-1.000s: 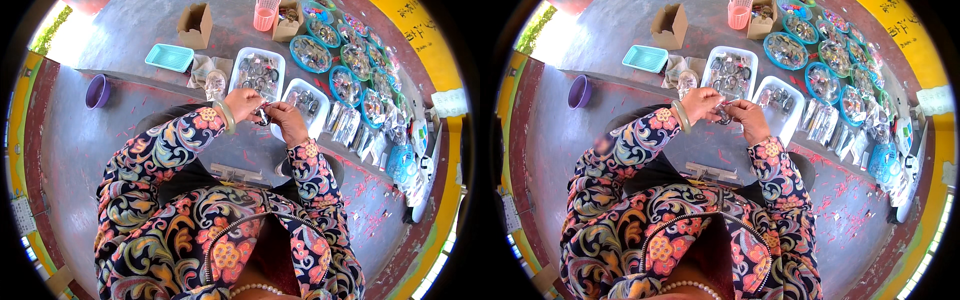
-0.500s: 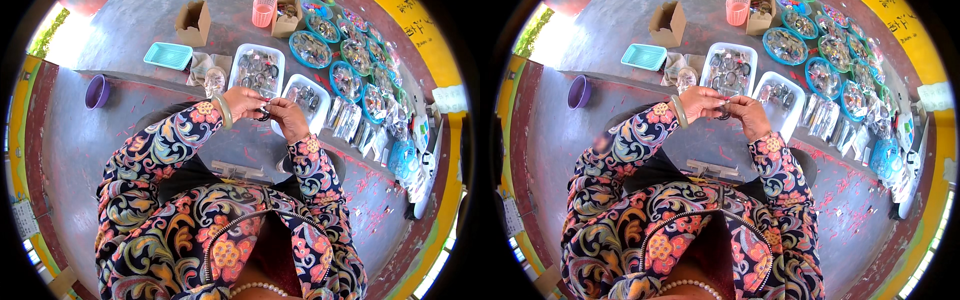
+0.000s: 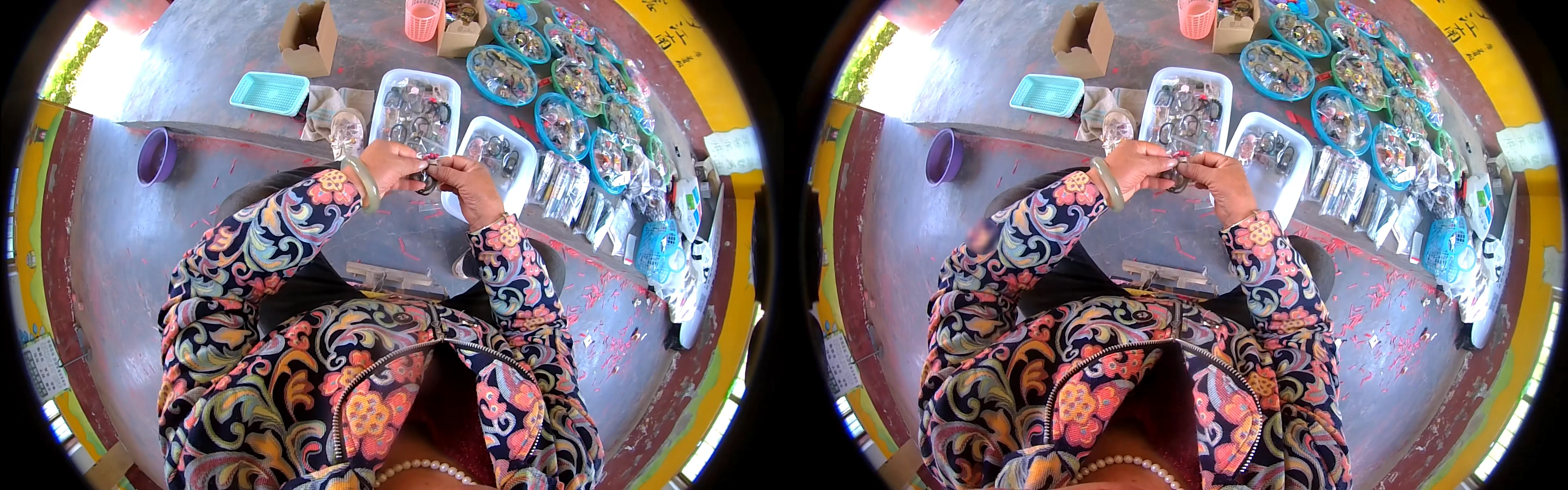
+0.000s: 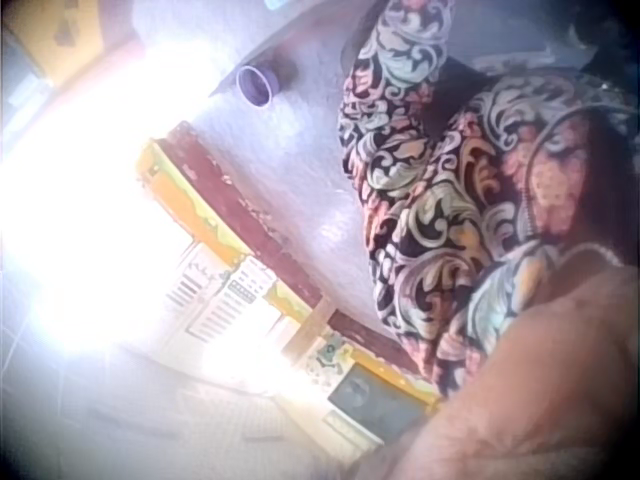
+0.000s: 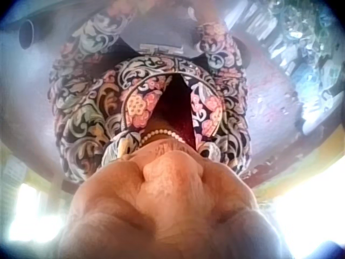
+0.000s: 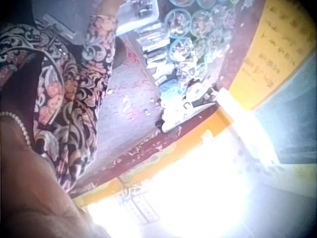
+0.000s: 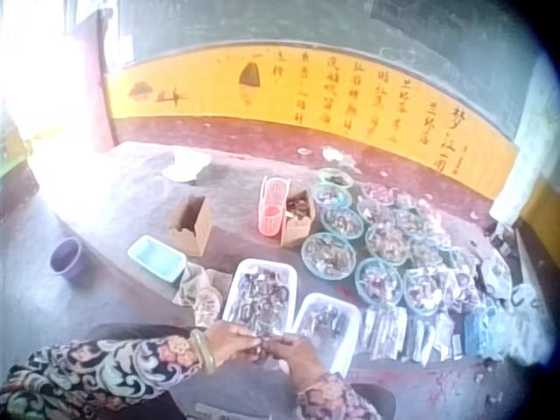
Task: The person sits on the floor and repeatedly picks up small hair accessories from a white tray, places them into clear plastic bags, and sets the packaged items aside. The task involves handling small objects one by one and organizing them into bags.
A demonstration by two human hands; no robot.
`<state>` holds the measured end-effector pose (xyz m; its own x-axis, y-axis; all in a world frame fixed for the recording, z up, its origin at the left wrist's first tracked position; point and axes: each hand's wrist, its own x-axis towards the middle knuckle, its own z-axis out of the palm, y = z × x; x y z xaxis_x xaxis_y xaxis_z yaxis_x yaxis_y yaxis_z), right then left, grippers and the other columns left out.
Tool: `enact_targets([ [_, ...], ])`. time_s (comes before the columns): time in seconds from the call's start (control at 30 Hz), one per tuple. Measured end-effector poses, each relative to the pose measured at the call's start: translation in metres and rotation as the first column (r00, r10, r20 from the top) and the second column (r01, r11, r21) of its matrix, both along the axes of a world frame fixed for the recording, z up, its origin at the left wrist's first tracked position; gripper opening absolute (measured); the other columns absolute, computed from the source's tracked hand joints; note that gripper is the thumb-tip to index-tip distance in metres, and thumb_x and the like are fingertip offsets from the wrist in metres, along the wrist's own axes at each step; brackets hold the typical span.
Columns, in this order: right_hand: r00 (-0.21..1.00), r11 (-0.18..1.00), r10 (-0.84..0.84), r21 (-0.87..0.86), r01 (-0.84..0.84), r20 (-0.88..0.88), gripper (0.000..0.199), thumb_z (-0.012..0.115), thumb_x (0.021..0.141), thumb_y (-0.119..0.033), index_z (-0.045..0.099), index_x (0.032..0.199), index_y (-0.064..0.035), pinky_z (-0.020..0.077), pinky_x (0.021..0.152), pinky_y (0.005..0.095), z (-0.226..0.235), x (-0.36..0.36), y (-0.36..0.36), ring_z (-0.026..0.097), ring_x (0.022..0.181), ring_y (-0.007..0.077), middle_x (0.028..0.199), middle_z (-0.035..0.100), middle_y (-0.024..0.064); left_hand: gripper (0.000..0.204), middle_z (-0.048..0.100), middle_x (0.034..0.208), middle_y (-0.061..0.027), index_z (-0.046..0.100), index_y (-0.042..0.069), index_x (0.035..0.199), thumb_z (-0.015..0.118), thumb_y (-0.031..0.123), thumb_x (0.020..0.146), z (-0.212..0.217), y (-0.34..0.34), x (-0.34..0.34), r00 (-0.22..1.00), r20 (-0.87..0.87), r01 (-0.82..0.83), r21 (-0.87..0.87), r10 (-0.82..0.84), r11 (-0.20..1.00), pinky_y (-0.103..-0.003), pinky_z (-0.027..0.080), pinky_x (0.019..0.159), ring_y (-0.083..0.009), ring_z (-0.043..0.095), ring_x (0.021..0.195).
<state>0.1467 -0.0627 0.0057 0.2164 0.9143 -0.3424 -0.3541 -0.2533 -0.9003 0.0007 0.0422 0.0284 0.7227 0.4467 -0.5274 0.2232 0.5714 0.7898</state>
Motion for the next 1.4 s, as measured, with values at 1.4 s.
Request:
enact_targets([
  [1.4,0.947,0.986,-0.133,0.059,0.157,-0.293,0.033,0.060,0.079,-0.035,0.062,0.084,-0.0030,0.0423,0.062,0.0230,0.004,-0.003,0.000,0.053,0.065,0.0104,0.070,0.058,0.0023,0.023,0.062,0.075,-0.0045,0.064,-0.003,0.082,0.064,0.020,0.077,-0.004,0.001,0.002,0.995,-0.060,0.092,0.361,-0.075,0.928,-0.022,0.041,0.060,-0.0075,0.053,0.066],
])
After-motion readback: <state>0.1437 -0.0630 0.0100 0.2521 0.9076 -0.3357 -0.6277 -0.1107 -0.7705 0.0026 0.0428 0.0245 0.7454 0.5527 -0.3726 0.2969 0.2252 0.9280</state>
